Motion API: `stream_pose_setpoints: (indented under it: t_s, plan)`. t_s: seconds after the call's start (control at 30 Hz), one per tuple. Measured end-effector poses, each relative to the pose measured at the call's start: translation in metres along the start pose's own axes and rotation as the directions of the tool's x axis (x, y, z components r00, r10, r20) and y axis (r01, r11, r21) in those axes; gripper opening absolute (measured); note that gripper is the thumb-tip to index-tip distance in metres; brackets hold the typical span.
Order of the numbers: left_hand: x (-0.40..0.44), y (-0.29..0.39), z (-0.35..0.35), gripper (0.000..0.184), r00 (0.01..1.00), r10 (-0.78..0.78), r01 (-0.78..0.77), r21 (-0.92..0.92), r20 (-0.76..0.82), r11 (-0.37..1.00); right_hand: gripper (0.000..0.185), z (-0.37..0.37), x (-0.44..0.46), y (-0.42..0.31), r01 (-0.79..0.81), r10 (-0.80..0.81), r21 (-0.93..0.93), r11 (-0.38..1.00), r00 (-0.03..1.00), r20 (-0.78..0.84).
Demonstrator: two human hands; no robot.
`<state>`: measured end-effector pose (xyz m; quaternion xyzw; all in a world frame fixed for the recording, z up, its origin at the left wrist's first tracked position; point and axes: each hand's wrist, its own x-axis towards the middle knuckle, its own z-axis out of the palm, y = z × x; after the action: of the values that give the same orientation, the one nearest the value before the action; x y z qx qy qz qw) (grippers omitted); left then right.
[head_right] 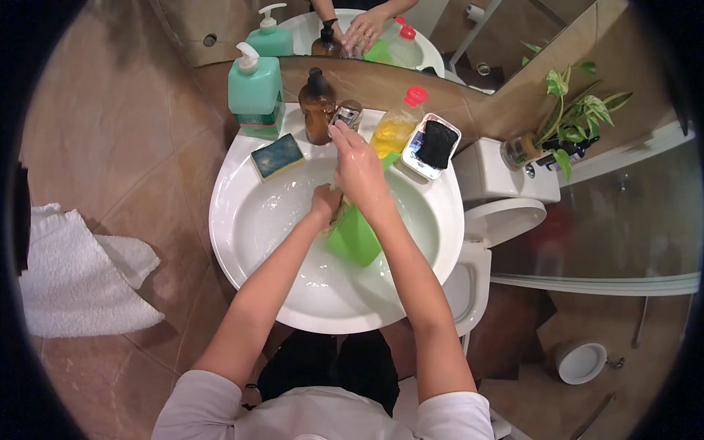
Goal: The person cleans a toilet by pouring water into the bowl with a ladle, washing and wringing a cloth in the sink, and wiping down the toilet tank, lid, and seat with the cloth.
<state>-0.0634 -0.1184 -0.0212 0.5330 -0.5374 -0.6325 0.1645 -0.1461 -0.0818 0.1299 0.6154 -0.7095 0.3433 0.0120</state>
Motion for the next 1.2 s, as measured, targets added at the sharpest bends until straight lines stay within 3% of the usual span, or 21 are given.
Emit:
stream_pose_setpoints:
  t_s: [0.03, 0.1, 0.13, 0.17, 0.2, 0.23, 0.3, 0.37, 0.43, 0.5, 0.57, 0.63, 0.67, 0.7, 0.73, 0.8, 0.83, 0.93, 1.0, 1.13, 1.2]
  plan:
    - [0.003, -0.005, -0.003, 0.040, 1.000, -0.001, 0.001, 0.000, 0.000, 1.000, 0.048, 0.002, -0.009, -0.003, 0.017, -0.016, -0.012, 1.000, 1.000, 0.025]
    - [0.013, -0.007, -0.009, 0.027, 0.990, 0.068, -0.038, -0.223, 0.125, 0.974, 0.037, 0.006, -0.032, -0.010, -0.043, 0.067, 0.104, 0.994, 0.970, -0.236]
    - [0.014, -0.004, -0.015, 0.027, 0.990, 0.074, -0.045, -0.228, 0.124, 0.973, 0.032, 0.011, -0.052, -0.018, -0.334, 0.418, 0.447, 0.830, 0.903, -0.101]
    - [0.011, -0.002, -0.020, 0.024, 0.992, 0.124, -0.127, -0.206, -0.025, 0.970, 0.029, 0.021, -0.073, -0.028, -0.564, 0.663, 0.676, 0.474, 0.734, 0.147]
    - [0.005, -0.001, -0.026, 0.020, 0.970, 0.173, -0.201, -0.167, -0.170, 0.965, 0.031, 0.037, -0.090, -0.043, -0.590, 0.702, 0.770, 0.241, 0.654, 0.281]
    - [-0.007, 0.007, -0.033, 0.020, 0.971, 0.172, -0.199, -0.164, -0.167, 0.966, 0.034, 0.048, -0.099, -0.053, -0.582, 0.702, 0.813, -0.011, 0.575, 0.421]
    - [-0.040, 0.039, -0.054, 0.022, 0.946, 0.142, -0.246, -0.358, -0.293, 0.901, 0.037, 0.035, -0.086, -0.068, -0.536, 0.689, 0.834, -0.132, 0.555, 0.466]
    - [-0.073, 0.067, -0.069, 0.021, 0.954, 0.127, -0.240, -0.436, -0.273, 0.867, 0.040, 0.033, -0.081, -0.073, -0.486, 0.672, 0.833, -0.264, 0.527, 0.521]
    - [-0.084, 0.074, -0.076, 0.020, 0.962, 0.131, -0.241, -0.512, -0.242, 0.825, 0.045, 0.037, -0.074, -0.067, -0.672, 0.715, 0.736, -0.075, 0.478, 0.510]
    - [-0.089, 0.073, -0.080, 0.023, 0.981, 0.177, -0.181, -0.687, -0.077, 0.704, 0.045, 0.070, -0.083, -0.043, -0.601, 0.681, 0.782, -0.165, 0.504, 0.531]
    - [-0.096, 0.081, -0.085, 0.021, 0.984, 0.164, -0.160, -0.733, -0.066, 0.661, 0.044, 0.079, -0.082, -0.028, -0.524, 0.646, 0.814, -0.252, 0.535, 0.544]
    - [-0.095, 0.079, -0.094, 0.019, 0.989, 0.138, -0.131, -0.776, -0.057, 0.617, 0.039, 0.060, -0.078, -0.017, -0.708, 0.729, 0.622, 0.336, 0.613, 0.304]
    - [-0.091, 0.073, -0.103, 0.018, 0.988, 0.137, -0.144, -0.747, -0.072, 0.649, 0.037, 0.040, -0.081, -0.013, -0.664, 0.630, 0.340, 0.666, 0.744, 0.222]
    - [-0.089, 0.070, -0.112, 0.017, 0.987, 0.139, -0.157, -0.715, -0.085, 0.681, 0.036, 0.010, -0.080, -0.015, -0.493, 0.483, -0.004, 0.870, 0.851, 0.204]
    - [-0.089, 0.068, -0.119, 0.017, 0.989, 0.132, -0.146, -0.689, -0.073, 0.710, 0.036, -0.003, -0.089, -0.001, -0.503, 0.494, -0.005, 0.864, 0.846, 0.200]
    - [-0.090, 0.062, -0.129, 0.017, 0.988, 0.126, -0.150, -0.673, -0.085, 0.724, 0.030, -0.025, -0.107, 0.022, 0.048, 0.094, -0.280, 0.959, 0.876, 0.473]
    - [-0.090, 0.060, -0.133, 0.017, 0.986, 0.124, -0.165, -0.661, -0.108, 0.732, 0.030, -0.034, -0.113, 0.024, 0.041, 0.102, -0.283, 0.958, 0.876, 0.471]
    - [-0.093, 0.054, -0.143, 0.019, 0.984, 0.107, -0.172, -0.639, -0.139, 0.750, 0.026, -0.046, -0.124, 0.026, 0.226, -0.185, -0.033, 0.974, 0.864, 0.469]
    - [-0.095, 0.048, -0.147, 0.019, 0.983, 0.105, -0.178, -0.624, -0.152, 0.761, 0.030, -0.045, -0.127, 0.026, 0.423, -0.199, -0.122, 0.898, 0.638, 0.744]
    - [-0.091, 0.030, -0.141, 0.024, 0.972, 0.130, -0.214, -0.504, -0.198, 0.837, 0.034, -0.055, -0.123, -0.003, 0.557, -0.291, -0.134, 0.820, 0.605, 0.741]
    - [-0.086, 0.017, -0.133, 0.025, 0.965, 0.168, -0.238, -0.399, -0.203, 0.885, 0.040, -0.061, -0.121, -0.025, 0.396, -0.136, -0.197, 0.897, 0.671, 0.729]
